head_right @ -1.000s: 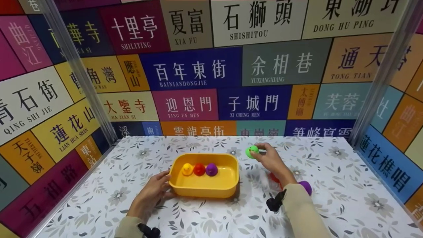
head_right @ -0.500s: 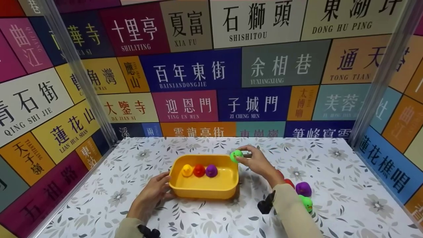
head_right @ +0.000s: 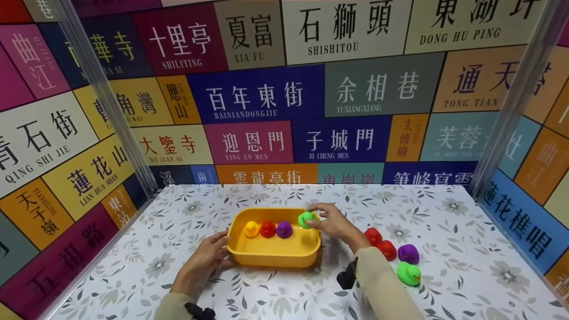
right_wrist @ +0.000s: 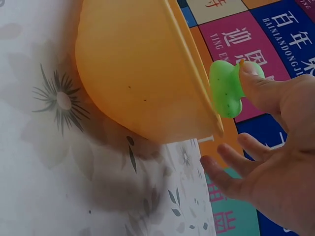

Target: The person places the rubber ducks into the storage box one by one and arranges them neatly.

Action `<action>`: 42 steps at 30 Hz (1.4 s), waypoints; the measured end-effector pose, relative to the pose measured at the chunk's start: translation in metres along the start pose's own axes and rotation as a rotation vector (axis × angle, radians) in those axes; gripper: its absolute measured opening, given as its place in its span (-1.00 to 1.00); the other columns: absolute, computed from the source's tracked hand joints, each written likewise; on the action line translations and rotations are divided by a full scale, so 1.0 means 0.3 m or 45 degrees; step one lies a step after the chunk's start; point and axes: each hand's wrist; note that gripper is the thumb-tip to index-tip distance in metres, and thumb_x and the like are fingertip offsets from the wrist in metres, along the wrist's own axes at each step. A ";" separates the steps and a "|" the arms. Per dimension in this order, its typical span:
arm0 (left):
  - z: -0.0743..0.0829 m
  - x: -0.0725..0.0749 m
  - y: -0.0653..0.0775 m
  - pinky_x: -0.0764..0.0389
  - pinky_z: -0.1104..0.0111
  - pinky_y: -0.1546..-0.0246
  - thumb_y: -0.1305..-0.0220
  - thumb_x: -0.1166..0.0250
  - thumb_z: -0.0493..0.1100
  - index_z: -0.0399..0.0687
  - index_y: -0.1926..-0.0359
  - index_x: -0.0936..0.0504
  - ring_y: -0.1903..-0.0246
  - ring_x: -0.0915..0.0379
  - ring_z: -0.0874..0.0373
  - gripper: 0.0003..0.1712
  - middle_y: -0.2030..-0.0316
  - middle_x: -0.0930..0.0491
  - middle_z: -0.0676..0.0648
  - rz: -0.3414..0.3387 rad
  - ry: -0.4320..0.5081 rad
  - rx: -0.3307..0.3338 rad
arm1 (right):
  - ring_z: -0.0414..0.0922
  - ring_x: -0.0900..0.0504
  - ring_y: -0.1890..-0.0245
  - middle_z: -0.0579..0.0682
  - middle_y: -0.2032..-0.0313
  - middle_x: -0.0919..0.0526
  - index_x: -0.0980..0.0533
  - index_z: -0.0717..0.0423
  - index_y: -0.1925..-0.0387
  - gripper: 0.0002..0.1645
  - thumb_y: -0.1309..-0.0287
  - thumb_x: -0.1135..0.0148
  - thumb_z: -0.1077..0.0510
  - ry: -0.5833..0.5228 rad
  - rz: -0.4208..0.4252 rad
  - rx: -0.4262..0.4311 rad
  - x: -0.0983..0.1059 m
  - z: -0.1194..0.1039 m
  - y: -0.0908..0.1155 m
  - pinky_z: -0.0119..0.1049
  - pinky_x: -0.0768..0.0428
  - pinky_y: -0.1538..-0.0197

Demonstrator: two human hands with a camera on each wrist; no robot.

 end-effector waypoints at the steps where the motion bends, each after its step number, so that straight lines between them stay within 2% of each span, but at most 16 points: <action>1: 0.000 0.001 0.000 -0.77 0.20 0.15 -0.46 -0.03 -0.08 -0.15 -0.47 -0.28 0.07 -0.60 0.08 -0.38 -0.16 -0.56 -0.31 0.001 -0.002 0.001 | 0.44 -0.25 -0.40 0.33 -0.45 -0.24 -0.54 0.17 -0.18 -0.55 -0.27 -0.31 0.16 0.002 0.002 -0.008 -0.006 0.002 -0.003 0.16 -0.50 -0.33; 5: 0.001 0.003 -0.001 -0.77 0.21 0.15 -0.45 -0.05 -0.06 -0.11 -0.48 -0.28 0.06 -0.61 0.10 -0.37 -0.19 -0.56 -0.28 0.022 -0.009 0.031 | 0.37 -0.42 -0.31 0.34 -0.42 -0.30 -0.57 0.15 -0.15 -0.55 -0.25 -0.34 0.14 0.049 0.019 -0.056 -0.031 0.003 -0.018 -0.03 -0.64 -0.20; 8: 0.004 0.002 0.001 -0.77 0.22 0.15 -0.46 -0.06 -0.05 -0.08 -0.48 -0.29 0.04 -0.61 0.08 -0.37 -0.21 -0.55 -0.28 0.033 -0.014 0.046 | 0.26 -0.52 -0.23 0.33 -0.40 -0.33 -0.58 0.14 -0.17 -0.52 -0.23 -0.36 0.11 0.085 0.026 -0.101 -0.045 0.002 -0.031 -0.12 -0.67 -0.13; 11: 0.007 0.000 0.000 -0.77 0.22 0.14 -0.47 -0.05 -0.04 -0.05 -0.48 -0.29 0.03 -0.61 0.07 -0.39 -0.23 -0.53 -0.27 0.034 -0.009 0.058 | 0.20 -0.50 -0.25 0.33 -0.40 -0.34 -0.58 0.12 -0.18 -0.51 -0.23 -0.36 0.11 0.117 0.022 -0.140 -0.053 0.005 -0.043 -0.03 -0.60 -0.25; 15: 0.008 -0.001 0.000 -0.76 0.22 0.13 -0.50 -0.03 -0.03 -0.04 -0.49 -0.28 0.02 -0.61 0.07 -0.40 -0.26 -0.52 -0.28 0.024 0.000 0.066 | 0.26 -0.35 -0.37 0.34 -0.38 -0.37 -0.59 0.11 -0.17 -0.53 -0.23 -0.36 0.14 0.145 0.019 -0.154 -0.061 0.014 -0.058 0.13 -0.41 -0.42; 18: 0.009 0.001 0.002 -0.76 0.22 0.12 -0.51 -0.03 -0.03 -0.04 -0.49 -0.28 0.01 -0.60 0.06 -0.40 -0.26 -0.51 -0.28 0.018 0.001 0.068 | 0.31 -0.27 -0.42 0.35 -0.36 -0.40 -0.60 0.14 -0.16 -0.54 -0.22 -0.36 0.17 0.148 0.018 -0.149 -0.066 0.020 -0.068 0.21 -0.27 -0.48; 21: 0.007 0.003 0.002 -0.76 0.23 0.12 -0.51 -0.02 -0.03 -0.04 -0.48 -0.29 0.01 -0.60 0.07 -0.40 -0.25 -0.52 -0.27 0.018 -0.004 0.066 | 0.33 -0.27 -0.41 0.34 -0.32 -0.45 -0.60 0.17 -0.16 -0.54 -0.22 -0.35 0.19 0.158 0.015 -0.138 -0.070 0.025 -0.075 0.25 -0.20 -0.50; 24: 0.004 0.005 -0.001 -0.76 0.23 0.14 -0.51 -0.01 -0.04 -0.07 -0.48 -0.28 0.04 -0.60 0.08 -0.40 -0.22 -0.53 -0.28 0.010 -0.001 0.047 | 0.32 -0.30 -0.40 0.34 -0.29 -0.49 -0.60 0.19 -0.14 -0.55 -0.20 -0.35 0.23 0.161 0.019 -0.119 -0.074 0.030 -0.081 0.25 -0.20 -0.50; 31: -0.001 0.004 -0.007 -0.77 0.22 0.17 -0.48 -0.01 -0.09 -0.12 -0.48 -0.27 0.01 -0.61 0.07 -0.39 -0.27 -0.51 -0.29 -0.006 0.007 0.001 | 0.29 -0.42 -0.29 0.34 -0.21 -0.56 -0.62 0.24 -0.10 -0.59 -0.18 -0.34 0.28 0.183 -0.021 -0.060 -0.076 0.040 -0.092 0.20 -0.40 -0.39; 35: 0.000 0.002 -0.008 -0.76 0.20 0.14 -0.49 -0.01 -0.08 -0.10 -0.49 -0.27 -0.05 -0.59 0.05 -0.39 -0.31 -0.48 -0.27 -0.001 -0.004 0.012 | 0.28 -0.43 -0.29 0.32 -0.19 -0.58 -0.62 0.25 -0.10 -0.57 -0.17 -0.35 0.28 0.179 -0.042 -0.075 -0.073 0.045 -0.099 0.19 -0.37 -0.41; 42: 0.005 0.003 -0.005 -0.76 0.21 0.14 -0.49 -0.03 -0.04 -0.04 -0.49 -0.29 -0.01 -0.60 0.07 -0.40 -0.28 -0.50 -0.25 0.032 -0.012 0.054 | 0.24 -0.42 -0.30 0.28 -0.21 -0.58 -0.62 0.19 -0.12 -0.56 -0.18 -0.35 0.23 0.227 -0.062 -0.147 -0.077 0.027 -0.108 0.18 -0.38 -0.41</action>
Point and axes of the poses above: each hand's wrist, its own y-axis away from the middle knuckle, its own x-axis out of the back of the hand, z = x × y
